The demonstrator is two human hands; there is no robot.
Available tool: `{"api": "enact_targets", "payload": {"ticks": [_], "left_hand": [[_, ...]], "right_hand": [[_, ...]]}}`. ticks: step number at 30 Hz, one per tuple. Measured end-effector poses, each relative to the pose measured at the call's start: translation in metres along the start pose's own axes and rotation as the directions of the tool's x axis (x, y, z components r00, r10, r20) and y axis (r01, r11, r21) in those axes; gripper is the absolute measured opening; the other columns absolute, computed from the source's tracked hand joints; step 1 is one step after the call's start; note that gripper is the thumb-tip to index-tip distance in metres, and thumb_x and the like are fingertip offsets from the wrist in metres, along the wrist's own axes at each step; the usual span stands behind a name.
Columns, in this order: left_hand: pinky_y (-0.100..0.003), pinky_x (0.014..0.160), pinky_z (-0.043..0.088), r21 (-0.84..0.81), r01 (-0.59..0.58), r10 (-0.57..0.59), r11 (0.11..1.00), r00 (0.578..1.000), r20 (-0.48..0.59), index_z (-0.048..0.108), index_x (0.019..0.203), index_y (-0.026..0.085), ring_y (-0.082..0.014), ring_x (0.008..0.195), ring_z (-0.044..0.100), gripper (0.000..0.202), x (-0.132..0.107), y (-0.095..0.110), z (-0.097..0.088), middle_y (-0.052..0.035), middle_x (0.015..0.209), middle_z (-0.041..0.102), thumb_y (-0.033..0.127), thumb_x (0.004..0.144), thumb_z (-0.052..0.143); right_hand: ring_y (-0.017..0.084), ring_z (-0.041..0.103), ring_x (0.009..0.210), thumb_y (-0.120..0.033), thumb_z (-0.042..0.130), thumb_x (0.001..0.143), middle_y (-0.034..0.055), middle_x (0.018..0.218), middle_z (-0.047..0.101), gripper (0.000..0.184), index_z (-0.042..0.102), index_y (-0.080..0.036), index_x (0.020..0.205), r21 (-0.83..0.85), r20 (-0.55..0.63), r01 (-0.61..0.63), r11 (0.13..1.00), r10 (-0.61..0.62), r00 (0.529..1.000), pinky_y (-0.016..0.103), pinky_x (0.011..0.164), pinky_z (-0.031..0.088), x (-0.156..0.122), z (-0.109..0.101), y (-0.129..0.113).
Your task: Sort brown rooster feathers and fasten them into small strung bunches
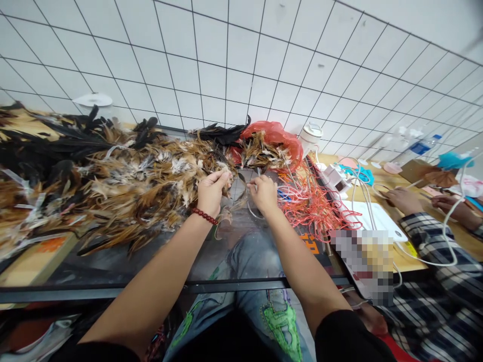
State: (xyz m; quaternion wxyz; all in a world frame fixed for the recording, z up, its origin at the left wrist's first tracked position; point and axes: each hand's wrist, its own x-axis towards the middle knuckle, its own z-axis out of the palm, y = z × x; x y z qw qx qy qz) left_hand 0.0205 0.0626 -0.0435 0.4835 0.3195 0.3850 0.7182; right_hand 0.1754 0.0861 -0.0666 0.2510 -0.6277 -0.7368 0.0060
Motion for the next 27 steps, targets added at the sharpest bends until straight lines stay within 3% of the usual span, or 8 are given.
{"api": "enact_targets", "payload": {"ticks": [4,8,13,16,19,22,24,27], "left_hand": [[-0.021,0.057,0.044,0.016,0.031,-0.031,0.999,0.999,-0.008,0.076,0.071,0.014,-0.0086,0.059,0.055,0.021,0.0,-0.001,0.0,-0.0046,0.071,0.07,0.029,0.06,0.084],[-0.021,0.053,0.042,0.096,0.022,-0.022,0.995,1.0,0.0,0.076,0.073,0.015,-0.0087,0.057,0.052,0.019,-0.001,-0.001,-0.001,-0.0052,0.077,0.07,0.029,0.061,0.082],[-0.024,0.068,0.048,0.225,-0.162,0.12,0.961,0.975,0.189,0.075,0.063,0.018,-0.0193,0.093,0.063,0.006,-0.002,0.0,-0.003,-0.0099,0.11,0.069,0.018,0.061,0.08],[-0.027,0.078,0.047,0.349,-0.145,0.052,0.926,0.964,0.26,0.073,0.058,0.018,-0.0192,0.087,0.063,0.01,-0.001,-0.004,-0.005,-0.0083,0.087,0.072,0.011,0.06,0.08],[-0.026,0.07,0.045,0.406,-0.036,-0.056,0.913,0.976,0.213,0.073,0.058,0.016,-0.015,0.064,0.057,0.011,0.0,-0.009,-0.007,-0.0045,0.061,0.066,0.018,0.067,0.079],[-0.024,0.066,0.045,0.219,0.049,-0.087,0.975,0.982,0.17,0.072,0.059,0.015,-0.0139,0.063,0.057,0.017,0.001,-0.009,-0.007,-0.005,0.064,0.067,0.028,0.066,0.081],[-0.024,0.065,0.046,0.088,0.09,-0.104,0.992,0.981,0.166,0.072,0.062,0.014,-0.013,0.063,0.058,0.019,0.001,-0.007,-0.006,-0.0054,0.067,0.068,0.029,0.063,0.083],[-0.022,0.065,0.047,0.021,0.092,-0.094,0.996,0.983,0.155,0.073,0.066,0.013,-0.0113,0.061,0.058,0.02,0.001,-0.002,-0.003,-0.0056,0.066,0.068,0.028,0.06,0.085]], "right_hand": [[0.028,0.053,0.1,-0.023,0.051,0.09,0.013,0.106,0.065,0.017,0.067,-0.021,0.092,-0.049,0.106,-0.001,0.999,0.007,0.994,0.042,0.085,0.036,-0.001,0.01,0.001],[0.028,0.053,0.1,-0.018,0.043,0.092,0.0128,0.108,0.064,0.02,0.061,-0.018,0.1,-0.01,0.019,0.036,0.999,-0.036,0.999,0.041,0.087,0.035,-0.001,0.008,-0.002],[0.023,0.054,0.098,-0.013,0.039,0.092,0.0086,0.102,0.066,0.021,0.057,-0.019,0.099,0.043,-0.08,0.297,0.954,-0.293,0.953,0.038,0.096,0.03,-0.004,-0.004,-0.01],[0.022,0.054,0.095,-0.015,0.039,0.093,0.0077,0.097,0.067,0.02,0.058,-0.02,0.097,0.055,-0.107,0.377,0.925,-0.37,0.923,0.038,0.098,0.029,-0.005,-0.008,-0.012],[0.022,0.055,0.098,-0.019,0.039,0.095,0.008,0.099,0.067,0.022,0.061,-0.02,0.098,0.138,-0.211,0.294,0.946,-0.262,0.942,0.037,0.096,0.032,-0.004,-0.008,-0.012],[0.021,0.056,0.103,-0.021,0.04,0.094,0.0091,0.106,0.066,0.024,0.063,-0.02,0.1,0.362,-0.299,0.171,0.917,-0.06,0.952,0.035,0.093,0.038,0.0,-0.008,-0.01],[0.019,0.058,0.098,-0.026,0.044,0.093,0.0079,0.101,0.067,0.022,0.064,-0.02,0.096,0.552,-0.281,0.155,0.819,0.008,0.96,0.033,0.088,0.042,0.003,-0.008,-0.009],[0.016,0.058,0.082,-0.037,0.055,0.087,0.0034,0.087,0.066,0.02,0.066,-0.02,0.085,0.757,-0.19,0.14,0.638,0.009,0.982,0.028,0.078,0.045,0.003,-0.007,-0.013]]}}
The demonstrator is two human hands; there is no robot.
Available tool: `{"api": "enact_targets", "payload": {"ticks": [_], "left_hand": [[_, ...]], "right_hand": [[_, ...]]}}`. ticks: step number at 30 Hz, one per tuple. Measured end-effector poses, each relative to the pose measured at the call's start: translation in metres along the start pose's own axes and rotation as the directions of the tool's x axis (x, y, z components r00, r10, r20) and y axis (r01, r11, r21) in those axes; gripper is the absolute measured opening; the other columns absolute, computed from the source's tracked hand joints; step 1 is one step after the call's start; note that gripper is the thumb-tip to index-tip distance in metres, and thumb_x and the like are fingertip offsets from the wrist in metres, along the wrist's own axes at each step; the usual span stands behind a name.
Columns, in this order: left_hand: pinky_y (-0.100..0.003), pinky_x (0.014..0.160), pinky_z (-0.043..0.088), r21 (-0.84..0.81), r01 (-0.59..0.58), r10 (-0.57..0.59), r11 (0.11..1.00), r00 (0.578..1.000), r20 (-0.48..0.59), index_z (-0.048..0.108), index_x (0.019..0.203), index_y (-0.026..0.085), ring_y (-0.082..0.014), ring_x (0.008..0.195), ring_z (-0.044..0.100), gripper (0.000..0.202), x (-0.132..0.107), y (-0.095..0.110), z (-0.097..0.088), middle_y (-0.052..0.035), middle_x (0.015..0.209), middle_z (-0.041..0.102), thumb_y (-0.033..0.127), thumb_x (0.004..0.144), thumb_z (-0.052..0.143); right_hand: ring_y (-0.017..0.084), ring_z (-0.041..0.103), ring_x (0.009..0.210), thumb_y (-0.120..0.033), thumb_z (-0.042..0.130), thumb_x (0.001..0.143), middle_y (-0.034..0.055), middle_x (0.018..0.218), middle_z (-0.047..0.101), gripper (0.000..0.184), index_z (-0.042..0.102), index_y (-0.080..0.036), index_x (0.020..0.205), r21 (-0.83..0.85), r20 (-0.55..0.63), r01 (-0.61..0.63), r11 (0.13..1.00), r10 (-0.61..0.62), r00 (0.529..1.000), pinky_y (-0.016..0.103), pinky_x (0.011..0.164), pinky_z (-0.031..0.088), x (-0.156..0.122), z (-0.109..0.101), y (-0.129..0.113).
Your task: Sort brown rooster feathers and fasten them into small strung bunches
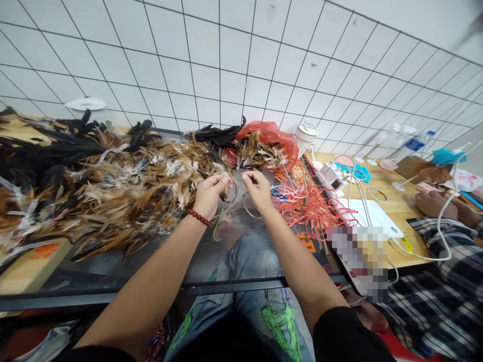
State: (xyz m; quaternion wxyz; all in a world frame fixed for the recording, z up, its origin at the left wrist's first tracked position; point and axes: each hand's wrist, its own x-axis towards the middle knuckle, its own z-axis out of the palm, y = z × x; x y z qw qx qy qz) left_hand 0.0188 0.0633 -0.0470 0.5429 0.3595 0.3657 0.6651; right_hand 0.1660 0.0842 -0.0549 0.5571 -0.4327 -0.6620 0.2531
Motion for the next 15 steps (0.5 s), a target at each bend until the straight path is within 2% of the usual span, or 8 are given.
{"api": "enact_targets", "payload": {"ticks": [3,7,11,15], "left_hand": [[-0.023,0.061,0.046,-0.005,-0.012,0.012,1.0,1.0,0.01,0.074,0.07,0.013,-0.0112,0.06,0.058,0.022,-0.001,0.001,0.001,-0.0049,0.067,0.068,0.03,0.06,0.085],[-0.023,0.059,0.046,-0.005,0.043,-0.042,0.999,0.996,0.073,0.074,0.07,0.013,-0.0119,0.06,0.058,0.023,-0.005,0.004,0.002,-0.0048,0.066,0.068,0.03,0.06,0.085],[-0.024,0.058,0.046,-0.016,0.111,-0.108,0.994,0.986,0.131,0.071,0.069,0.012,-0.0124,0.059,0.059,0.025,-0.009,0.007,0.004,-0.0051,0.066,0.066,0.03,0.059,0.086],[-0.025,0.058,0.046,-0.003,0.105,-0.103,0.994,0.98,0.171,0.071,0.068,0.012,-0.0123,0.059,0.059,0.023,-0.009,0.006,0.004,-0.0058,0.069,0.067,0.029,0.062,0.084]], "right_hand": [[0.013,0.053,0.071,-0.043,0.065,0.08,0.0,0.077,0.062,0.023,0.064,-0.02,0.077,0.127,0.073,-0.065,0.99,0.056,0.996,0.026,0.071,0.044,-0.002,0.005,-0.003],[0.011,0.052,0.068,-0.045,0.073,0.07,-0.0023,0.073,0.059,0.029,0.062,-0.02,0.081,0.289,0.071,-0.181,0.94,0.167,0.983,0.025,0.068,0.046,-0.003,0.01,-0.006],[0.011,0.056,0.068,-0.046,0.08,0.061,-0.003,0.072,0.062,0.039,0.065,-0.021,0.086,0.444,0.093,-0.269,0.855,0.254,0.963,0.025,0.069,0.049,0.001,0.011,-0.005],[0.013,0.06,0.07,-0.046,0.082,0.058,-0.001,0.076,0.068,0.041,0.071,-0.022,0.089,0.524,0.122,-0.318,0.79,0.301,0.946,0.028,0.072,0.052,0.003,0.012,0.0]]}}
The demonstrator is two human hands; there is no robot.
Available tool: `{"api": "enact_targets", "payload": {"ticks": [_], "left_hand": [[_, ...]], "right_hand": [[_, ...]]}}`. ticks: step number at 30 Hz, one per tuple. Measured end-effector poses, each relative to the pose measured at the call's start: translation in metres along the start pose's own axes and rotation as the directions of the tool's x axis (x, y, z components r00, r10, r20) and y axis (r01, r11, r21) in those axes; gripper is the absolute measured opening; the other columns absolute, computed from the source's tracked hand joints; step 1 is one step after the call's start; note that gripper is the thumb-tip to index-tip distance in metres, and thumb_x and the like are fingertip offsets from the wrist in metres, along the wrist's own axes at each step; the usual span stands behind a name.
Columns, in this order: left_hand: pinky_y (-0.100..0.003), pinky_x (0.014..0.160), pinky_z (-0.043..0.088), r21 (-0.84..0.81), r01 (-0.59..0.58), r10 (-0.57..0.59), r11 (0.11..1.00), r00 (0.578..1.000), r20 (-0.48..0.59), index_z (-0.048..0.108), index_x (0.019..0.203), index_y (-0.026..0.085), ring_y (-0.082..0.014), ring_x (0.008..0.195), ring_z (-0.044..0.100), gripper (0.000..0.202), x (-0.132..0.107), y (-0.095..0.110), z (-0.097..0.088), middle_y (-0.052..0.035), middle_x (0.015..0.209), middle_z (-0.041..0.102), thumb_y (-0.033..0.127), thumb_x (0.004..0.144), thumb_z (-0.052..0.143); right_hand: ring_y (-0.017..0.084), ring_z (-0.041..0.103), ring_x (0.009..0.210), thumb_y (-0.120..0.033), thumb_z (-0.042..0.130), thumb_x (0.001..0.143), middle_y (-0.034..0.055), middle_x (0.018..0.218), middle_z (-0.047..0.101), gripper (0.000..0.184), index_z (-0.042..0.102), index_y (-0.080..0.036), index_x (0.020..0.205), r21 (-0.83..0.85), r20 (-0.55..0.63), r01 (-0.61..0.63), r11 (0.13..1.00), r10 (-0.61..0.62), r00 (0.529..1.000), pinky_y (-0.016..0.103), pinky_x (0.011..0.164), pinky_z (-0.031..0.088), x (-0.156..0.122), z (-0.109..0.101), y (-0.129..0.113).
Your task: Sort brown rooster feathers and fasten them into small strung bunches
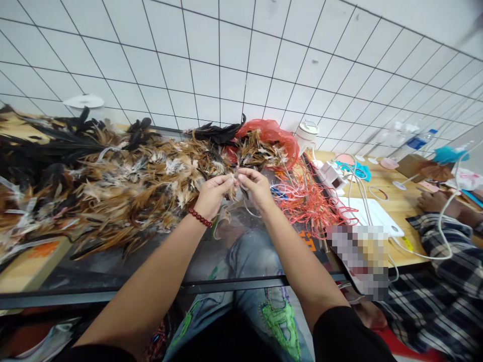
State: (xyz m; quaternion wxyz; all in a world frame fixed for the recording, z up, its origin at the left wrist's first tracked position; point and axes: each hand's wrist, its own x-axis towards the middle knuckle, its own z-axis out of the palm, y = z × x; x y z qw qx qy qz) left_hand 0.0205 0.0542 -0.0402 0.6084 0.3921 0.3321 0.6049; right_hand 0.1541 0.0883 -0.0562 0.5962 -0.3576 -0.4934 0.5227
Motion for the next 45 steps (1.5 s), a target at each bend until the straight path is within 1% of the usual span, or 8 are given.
{"api": "enact_targets", "payload": {"ticks": [3,8,11,15,22,26,36,45], "left_hand": [[-0.025,0.061,0.048,0.01,-0.011,0.011,1.0,1.0,0.024,0.072,0.069,0.012,-0.0126,0.06,0.059,0.023,0.001,-0.001,-0.001,-0.0063,0.07,0.067,0.03,0.063,0.084],[-0.026,0.062,0.047,0.014,0.025,-0.026,1.0,0.997,0.078,0.072,0.069,0.013,-0.0131,0.061,0.059,0.024,-0.001,0.0,0.0,-0.0062,0.07,0.068,0.031,0.061,0.086],[-0.026,0.061,0.046,0.008,0.042,-0.042,0.999,0.996,0.082,0.071,0.068,0.012,-0.0124,0.06,0.059,0.022,-0.002,0.001,0.001,-0.0064,0.071,0.068,0.028,0.061,0.085],[-0.026,0.063,0.047,0.003,0.056,-0.057,0.998,0.996,0.074,0.071,0.069,0.011,-0.0125,0.06,0.06,0.023,-0.001,0.0,0.0,-0.007,0.07,0.068,0.028,0.062,0.085],[-0.025,0.063,0.048,0.01,0.038,-0.039,0.999,0.998,0.048,0.073,0.07,0.011,-0.0117,0.061,0.06,0.03,0.0,-0.001,-0.001,-0.006,0.072,0.068,0.033,0.057,0.087],[-0.024,0.062,0.048,-0.009,0.011,-0.011,1.0,1.0,0.006,0.073,0.069,0.013,-0.011,0.06,0.058,0.029,0.001,0.0,-0.001,-0.004,0.07,0.067,0.034,0.055,0.088],[-0.025,0.062,0.048,-0.041,0.013,-0.015,0.999,0.999,-0.035,0.072,0.069,0.012,-0.0102,0.059,0.057,0.027,0.003,-0.001,-0.003,-0.0036,0.069,0.066,0.031,0.056,0.086],[-0.025,0.065,0.047,-0.015,0.012,-0.012,1.0,0.999,-0.035,0.072,0.067,0.012,-0.0104,0.06,0.058,0.03,0.002,-0.001,-0.002,-0.0033,0.067,0.066,0.033,0.053,0.088]], "right_hand": [[0.013,0.063,0.074,-0.046,0.082,0.06,0.0003,0.081,0.071,0.039,0.074,-0.022,0.09,0.04,0.052,-0.035,0.999,0.033,0.998,0.029,0.074,0.054,0.0,-0.001,0.001],[0.013,0.063,0.08,-0.043,0.08,0.064,0.0022,0.093,0.07,0.027,0.077,-0.023,0.082,0.019,0.095,0.052,0.998,-0.054,0.994,0.028,0.075,0.053,-0.003,0.002,-0.004],[0.012,0.059,0.071,-0.043,0.081,0.062,0.0017,0.084,0.07,0.026,0.076,-0.021,0.075,0.017,0.078,0.029,0.999,-0.03,0.996,0.027,0.068,0.052,-0.004,0.004,-0.007],[0.01,0.056,0.061,-0.042,0.083,0.061,-0.0014,0.07,0.068,0.029,0.076,-0.021,0.079,0.119,0.072,-0.061,0.991,0.052,0.996,0.025,0.061,0.051,-0.004,0.005,-0.007],[0.009,0.059,0.061,-0.043,0.087,0.056,-0.0019,0.067,0.069,0.035,0.076,-0.019,0.079,0.239,0.118,-0.157,0.958,0.132,0.984,0.022,0.058,0.051,-0.004,0.004,-0.006],[0.011,0.063,0.065,-0.041,0.088,0.055,-0.0004,0.069,0.072,0.037,0.076,-0.018,0.082,0.255,0.122,-0.205,0.945,0.178,0.976,0.023,0.065,0.053,-0.005,0.004,-0.004],[0.009,0.061,0.058,-0.039,0.086,0.06,-0.0026,0.067,0.068,0.033,0.065,-0.017,0.073,0.248,0.202,-0.209,0.946,0.16,0.966,0.023,0.06,0.053,-0.008,0.006,-0.007],[0.005,0.056,0.054,-0.038,0.084,0.062,-0.0051,0.065,0.064,0.031,0.064,-0.018,0.074,0.275,0.147,-0.263,0.925,0.229,0.962,0.017,0.054,0.047,-0.008,0.014,-0.004]]}}
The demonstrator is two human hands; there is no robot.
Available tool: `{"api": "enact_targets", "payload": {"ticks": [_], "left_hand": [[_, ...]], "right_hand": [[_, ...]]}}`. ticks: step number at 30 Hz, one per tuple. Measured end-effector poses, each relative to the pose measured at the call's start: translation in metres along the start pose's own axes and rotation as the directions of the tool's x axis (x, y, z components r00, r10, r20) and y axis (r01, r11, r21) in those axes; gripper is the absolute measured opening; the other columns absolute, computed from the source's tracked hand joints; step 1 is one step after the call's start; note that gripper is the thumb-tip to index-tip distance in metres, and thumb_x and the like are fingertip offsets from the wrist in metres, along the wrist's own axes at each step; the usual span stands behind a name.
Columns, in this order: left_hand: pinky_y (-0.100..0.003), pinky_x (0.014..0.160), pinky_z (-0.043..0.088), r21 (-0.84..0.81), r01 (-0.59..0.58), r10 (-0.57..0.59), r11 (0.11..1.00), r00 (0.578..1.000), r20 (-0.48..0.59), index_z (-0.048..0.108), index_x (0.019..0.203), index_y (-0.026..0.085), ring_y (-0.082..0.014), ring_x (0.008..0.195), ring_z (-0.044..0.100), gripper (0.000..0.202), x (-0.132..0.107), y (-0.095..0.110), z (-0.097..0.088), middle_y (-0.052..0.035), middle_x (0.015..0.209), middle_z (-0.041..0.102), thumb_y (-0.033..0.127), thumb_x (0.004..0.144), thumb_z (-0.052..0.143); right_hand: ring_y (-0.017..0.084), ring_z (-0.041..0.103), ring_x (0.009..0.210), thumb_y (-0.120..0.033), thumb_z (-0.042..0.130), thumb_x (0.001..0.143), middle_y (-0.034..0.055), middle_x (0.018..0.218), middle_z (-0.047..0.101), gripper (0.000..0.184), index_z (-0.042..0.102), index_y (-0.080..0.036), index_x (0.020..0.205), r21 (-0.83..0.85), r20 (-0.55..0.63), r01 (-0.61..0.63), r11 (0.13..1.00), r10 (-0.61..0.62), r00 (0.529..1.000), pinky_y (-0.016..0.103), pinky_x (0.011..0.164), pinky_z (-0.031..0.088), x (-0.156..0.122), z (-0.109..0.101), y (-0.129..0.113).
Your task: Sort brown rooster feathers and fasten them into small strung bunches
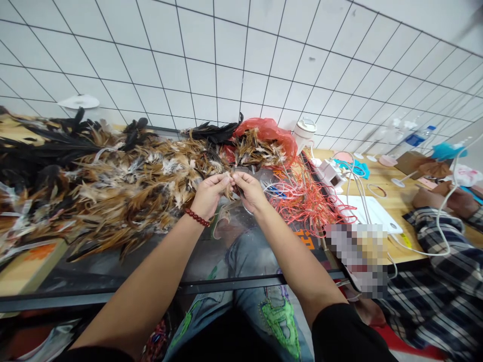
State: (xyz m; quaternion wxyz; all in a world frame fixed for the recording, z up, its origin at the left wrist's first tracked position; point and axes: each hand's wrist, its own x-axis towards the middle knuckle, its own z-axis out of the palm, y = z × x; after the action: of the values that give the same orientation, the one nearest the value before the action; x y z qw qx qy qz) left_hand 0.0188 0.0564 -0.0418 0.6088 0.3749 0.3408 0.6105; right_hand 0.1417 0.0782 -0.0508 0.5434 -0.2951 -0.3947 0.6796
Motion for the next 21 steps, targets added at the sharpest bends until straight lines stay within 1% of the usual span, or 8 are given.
{"api": "enact_targets", "payload": {"ticks": [5,9,10,12,14,16,18,21], "left_hand": [[-0.025,0.066,0.047,0.01,0.003,-0.003,1.0,1.0,0.01,0.072,0.066,0.013,-0.0104,0.061,0.058,0.03,-0.001,0.001,0.002,-0.0039,0.068,0.067,0.034,0.052,0.088],[-0.025,0.063,0.046,0.06,0.024,-0.026,0.998,1.0,0.018,0.073,0.067,0.013,-0.0116,0.06,0.057,0.033,-0.001,-0.001,0.003,-0.0041,0.065,0.066,0.037,0.051,0.088],[-0.025,0.062,0.045,0.069,0.022,-0.022,0.997,1.0,-0.001,0.074,0.068,0.014,-0.012,0.06,0.056,0.034,-0.001,-0.001,0.002,-0.004,0.065,0.067,0.038,0.049,0.089],[-0.026,0.063,0.046,0.078,0.001,0.004,0.997,0.997,-0.074,0.075,0.069,0.014,-0.0128,0.063,0.057,0.037,0.001,-0.002,0.001,-0.0042,0.067,0.068,0.04,0.047,0.09],[-0.026,0.065,0.046,0.086,-0.034,0.048,0.996,0.984,-0.169,0.075,0.07,0.015,-0.0139,0.068,0.058,0.038,0.004,-0.004,-0.002,-0.0045,0.071,0.069,0.04,0.046,0.09],[-0.027,0.068,0.046,0.097,-0.053,0.076,0.994,0.968,-0.241,0.076,0.071,0.015,-0.0146,0.071,0.059,0.037,0.006,-0.004,-0.003,-0.0046,0.073,0.07,0.039,0.046,0.09],[-0.027,0.071,0.046,0.097,-0.052,0.077,0.994,0.958,-0.275,0.076,0.072,0.015,-0.0154,0.075,0.061,0.037,0.006,-0.005,-0.004,-0.0053,0.075,0.072,0.037,0.046,0.09],[-0.029,0.074,0.047,0.08,-0.033,0.054,0.996,0.959,-0.277,0.077,0.074,0.015,-0.0171,0.078,0.063,0.036,0.005,-0.005,-0.001,-0.0068,0.08,0.074,0.035,0.047,0.09]], "right_hand": [[0.005,0.053,0.054,-0.037,0.085,0.059,-0.0057,0.062,0.061,0.033,0.068,-0.019,0.08,0.017,-0.015,-0.004,1.0,0.004,1.0,0.018,0.055,0.047,0.0,0.002,0.002],[0.006,0.049,0.054,-0.043,0.083,0.059,-0.0061,0.061,0.058,0.034,0.063,-0.019,0.071,-0.032,-0.014,0.094,0.995,-0.095,0.995,0.021,0.055,0.044,0.002,0.0,0.005],[0.006,0.047,0.054,-0.045,0.082,0.06,-0.0061,0.061,0.057,0.035,0.061,-0.019,0.07,-0.052,-0.023,0.121,0.991,-0.123,0.992,0.021,0.055,0.042,0.003,-0.001,0.006],[0.006,0.043,0.054,-0.047,0.08,0.062,-0.0067,0.058,0.054,0.035,0.06,-0.019,0.07,-0.091,-0.051,0.156,0.984,-0.161,0.986,0.021,0.054,0.037,0.005,-0.003,0.008],[0.006,0.039,0.052,-0.048,0.078,0.064,-0.0077,0.056,0.049,0.035,0.06,-0.019,0.072,-0.123,-0.071,0.161,0.979,-0.17,0.983,0.021,0.053,0.032,0.006,-0.005,0.009],[0.006,0.037,0.052,-0.049,0.077,0.064,-0.0081,0.055,0.047,0.036,0.06,-0.019,0.074,-0.159,-0.078,0.161,0.974,-0.175,0.982,0.022,0.054,0.03,0.007,-0.005,0.01],[0.007,0.036,0.053,-0.05,0.075,0.065,-0.0079,0.056,0.046,0.036,0.059,-0.019,0.074,-0.214,-0.077,0.18,0.96,-0.2,0.977,0.023,0.054,0.029,0.007,-0.004,0.011],[0.008,0.038,0.056,-0.05,0.073,0.068,-0.0071,0.058,0.047,0.034,0.06,-0.018,0.074,-0.311,-0.068,0.229,0.923,-0.261,0.963,0.023,0.057,0.032,0.005,-0.001,0.011]]}}
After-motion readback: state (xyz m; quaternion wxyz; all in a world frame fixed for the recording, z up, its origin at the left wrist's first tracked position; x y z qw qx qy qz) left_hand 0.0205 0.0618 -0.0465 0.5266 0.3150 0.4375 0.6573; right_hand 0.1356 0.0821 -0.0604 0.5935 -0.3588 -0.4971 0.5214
